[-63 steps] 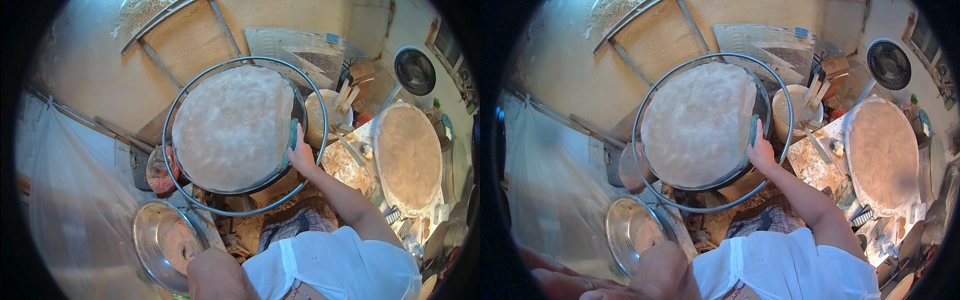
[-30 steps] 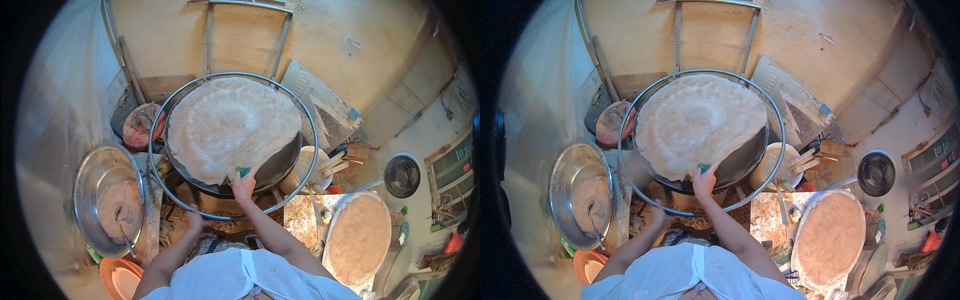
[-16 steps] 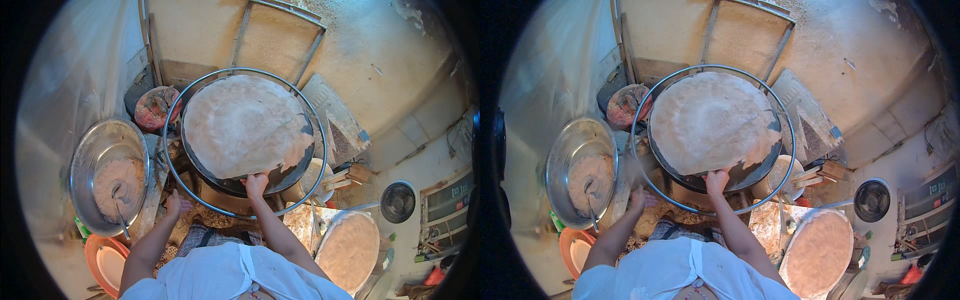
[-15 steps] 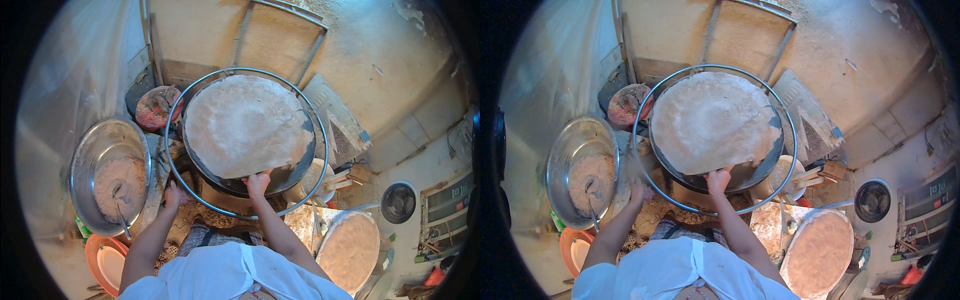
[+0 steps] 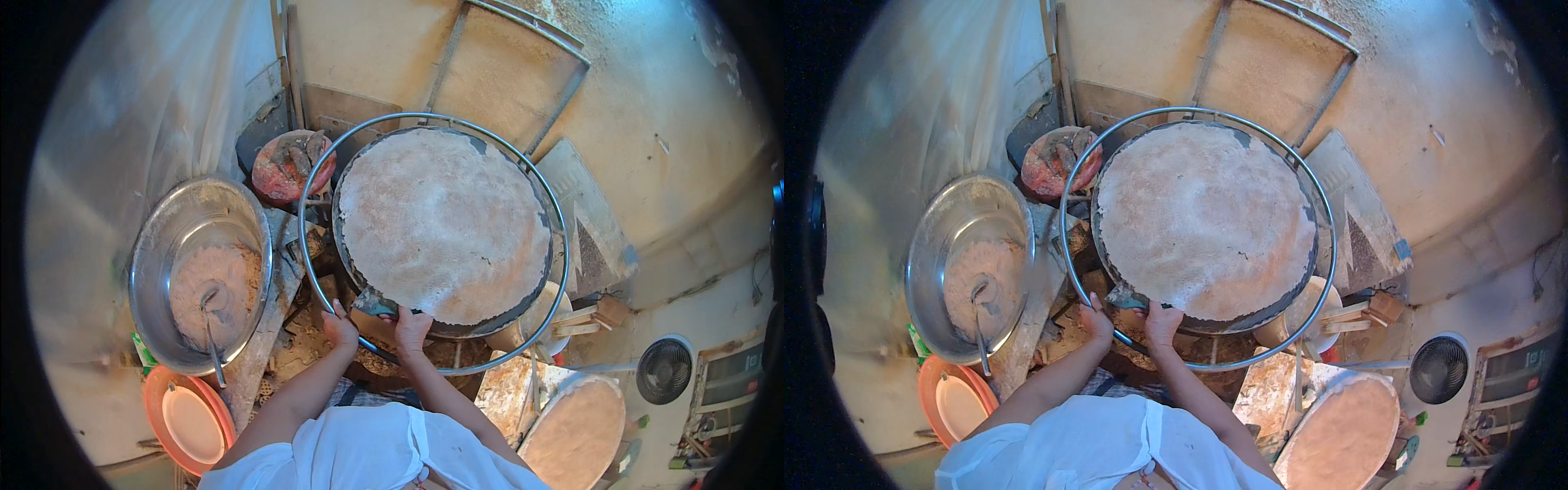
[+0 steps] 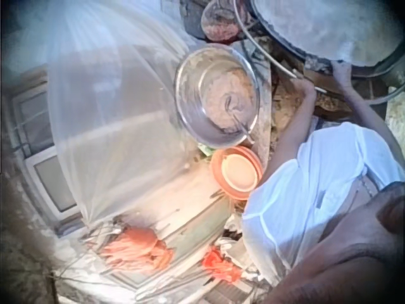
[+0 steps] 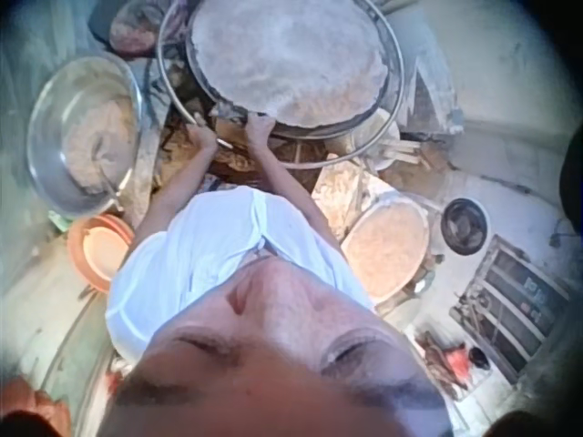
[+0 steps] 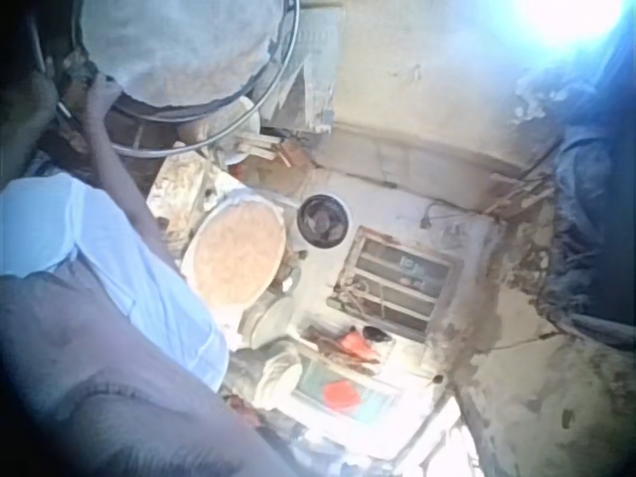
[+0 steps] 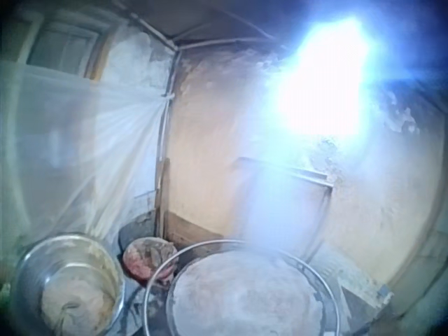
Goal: The person scoops batter from a metal bowl and spreads it in a circular motion on a large inverted wok-like pan. They use a wooden stick to smooth the batter, then lift the cooked crepe and place it on a nearby surface. The process is repeated with additional batter.
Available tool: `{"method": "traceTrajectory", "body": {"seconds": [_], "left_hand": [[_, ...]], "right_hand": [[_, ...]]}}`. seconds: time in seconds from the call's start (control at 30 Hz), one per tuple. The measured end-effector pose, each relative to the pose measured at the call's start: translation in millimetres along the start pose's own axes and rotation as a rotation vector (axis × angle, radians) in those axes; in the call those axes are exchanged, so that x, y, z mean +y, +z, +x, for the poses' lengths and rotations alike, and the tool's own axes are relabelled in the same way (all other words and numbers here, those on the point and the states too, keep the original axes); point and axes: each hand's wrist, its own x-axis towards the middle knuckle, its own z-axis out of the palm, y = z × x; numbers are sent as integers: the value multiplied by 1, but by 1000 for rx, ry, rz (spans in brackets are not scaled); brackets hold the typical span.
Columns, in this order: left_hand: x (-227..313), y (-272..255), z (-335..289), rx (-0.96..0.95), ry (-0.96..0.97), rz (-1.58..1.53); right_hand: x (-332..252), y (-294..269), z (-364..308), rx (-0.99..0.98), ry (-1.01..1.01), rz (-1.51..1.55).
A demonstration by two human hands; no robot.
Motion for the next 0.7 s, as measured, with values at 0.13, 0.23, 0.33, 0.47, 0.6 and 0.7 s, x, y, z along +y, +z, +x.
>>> {"method": "traceTrajectory", "body": {"seconds": [0.13,0.23,0.33,0.47,0.6,0.7], "left_hand": [[13,-30,56,22,393,149],[90,-46,45,47,1239,316],[133,-18,36,-260,1658,429],[189,15,27,-403,2001,551],[279,20,35,-589,1685,395],[357,16,29,-556,1552,253]], "right_hand": [[-56,-8,-16,65,208,190],[-85,-42,-23,37,332,240],[-107,-84,-39,-74,415,254],[-133,-162,-63,-243,453,257],[-135,-236,-99,-124,334,160],[-118,-289,-128,98,95,-198]]}}
